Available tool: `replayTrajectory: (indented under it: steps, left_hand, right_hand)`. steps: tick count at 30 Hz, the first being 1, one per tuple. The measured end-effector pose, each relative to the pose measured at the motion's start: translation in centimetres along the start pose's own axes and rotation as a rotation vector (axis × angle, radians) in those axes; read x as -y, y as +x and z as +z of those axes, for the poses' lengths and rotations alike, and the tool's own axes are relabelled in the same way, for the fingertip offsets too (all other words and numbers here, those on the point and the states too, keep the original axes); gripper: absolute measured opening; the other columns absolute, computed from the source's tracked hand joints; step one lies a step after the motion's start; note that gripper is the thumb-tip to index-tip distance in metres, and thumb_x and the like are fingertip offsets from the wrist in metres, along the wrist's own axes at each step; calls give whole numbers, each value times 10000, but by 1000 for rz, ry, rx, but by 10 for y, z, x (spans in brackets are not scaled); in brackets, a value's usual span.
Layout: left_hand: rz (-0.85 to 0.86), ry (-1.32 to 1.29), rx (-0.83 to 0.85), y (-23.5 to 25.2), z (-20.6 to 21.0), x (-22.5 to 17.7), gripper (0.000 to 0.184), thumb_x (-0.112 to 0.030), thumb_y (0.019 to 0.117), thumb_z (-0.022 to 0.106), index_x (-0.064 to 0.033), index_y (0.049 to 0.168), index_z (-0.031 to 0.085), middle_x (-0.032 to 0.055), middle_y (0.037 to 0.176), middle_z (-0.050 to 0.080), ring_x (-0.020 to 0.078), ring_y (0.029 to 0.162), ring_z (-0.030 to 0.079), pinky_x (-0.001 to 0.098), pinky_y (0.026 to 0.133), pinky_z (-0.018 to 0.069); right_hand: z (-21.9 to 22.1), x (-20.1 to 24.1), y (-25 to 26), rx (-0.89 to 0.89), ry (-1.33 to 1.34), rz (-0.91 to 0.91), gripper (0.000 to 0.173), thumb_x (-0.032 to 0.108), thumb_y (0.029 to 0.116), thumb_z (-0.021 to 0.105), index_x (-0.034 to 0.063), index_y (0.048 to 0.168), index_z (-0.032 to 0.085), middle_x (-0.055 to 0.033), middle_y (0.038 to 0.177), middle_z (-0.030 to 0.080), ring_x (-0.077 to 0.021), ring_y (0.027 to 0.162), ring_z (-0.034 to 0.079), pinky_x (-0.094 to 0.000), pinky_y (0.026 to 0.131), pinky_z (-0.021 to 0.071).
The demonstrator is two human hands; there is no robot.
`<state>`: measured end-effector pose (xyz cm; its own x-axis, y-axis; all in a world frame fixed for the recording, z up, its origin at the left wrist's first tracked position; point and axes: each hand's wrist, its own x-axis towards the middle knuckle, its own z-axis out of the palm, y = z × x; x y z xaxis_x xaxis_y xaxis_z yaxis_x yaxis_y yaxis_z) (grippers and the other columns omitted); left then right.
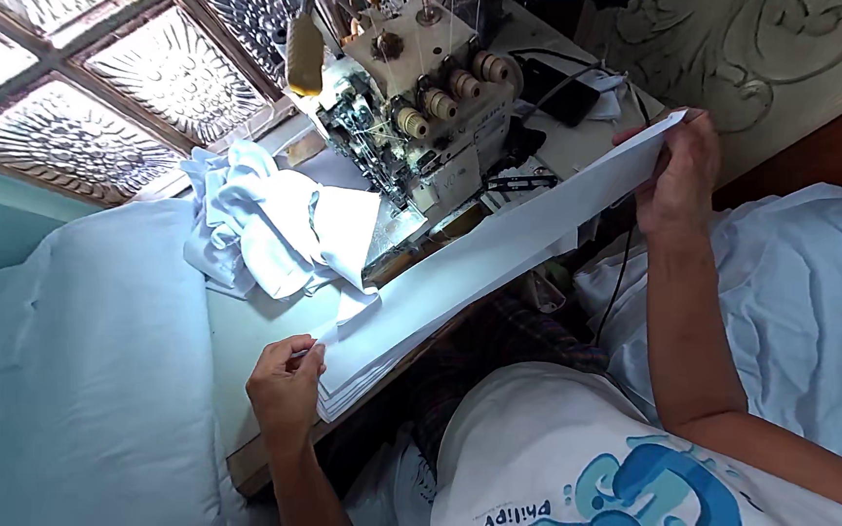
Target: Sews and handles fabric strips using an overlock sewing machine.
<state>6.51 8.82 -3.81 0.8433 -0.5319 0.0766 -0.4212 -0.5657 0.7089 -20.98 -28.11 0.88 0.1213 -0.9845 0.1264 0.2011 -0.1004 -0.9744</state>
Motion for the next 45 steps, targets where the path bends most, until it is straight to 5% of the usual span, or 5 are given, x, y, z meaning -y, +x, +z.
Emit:
replayTrajectory:
  steps: [11, 17, 23, 27, 45]
  left_hand:
    - [-32, -493, -243, -20, -82, 55, 125, -69, 1039, 478, -112, 1092, 583, -152, 919, 660, -28, 844, 648, 207, 800, 565]
    - [-66, -709, -678, -22, -147, 34, 159, -70, 1056, 446, -66, 1194, 526, -11, 1017, 618, 93, 961, 653, 311, 896, 567]
    - [462, -644, 104, -7, -43, -75, 146, -217, 994, 644, -313, 1076, 717, -213, 975, 714, -54, 788, 673, 142, 673, 580]
    - [410, -563, 440, 0, 33, -107, 271, 89, 878, 582, -2, 1115, 676, -10, 993, 714, 17, 805, 680, 193, 729, 586]
    - [394, -753, 426, 32, 40, -90, 126, 4, 896, 621, -92, 938, 692, -25, 1030, 742, 67, 995, 698, 249, 902, 573]
  right_hand:
    - [36, -3, -35, 443, -621, -47, 431, 94, 927, 722, -66, 1267, 512, -177, 1053, 661, -196, 893, 678, -379, 807, 577]
    - [88, -25, -93, 813, -554, -136, 107, -14, 900, 688, -28, 1003, 661, -133, 920, 718, -212, 789, 702, -410, 746, 591]
    - [91, -34, -114, 887, -622, -470, 216, -105, 894, 608, 37, 960, 756, -119, 994, 693, -228, 835, 676, -394, 716, 566]
    - [84, -32, -116, 839, -621, -519, 258, -84, 913, 612, 29, 1074, 781, -130, 1129, 728, -229, 938, 716, -367, 783, 589]
    - [106, -18, -145, 819, -315, -602, 70, -32, 832, 721, -21, 897, 746, -129, 980, 716, -118, 894, 696, -192, 762, 576]
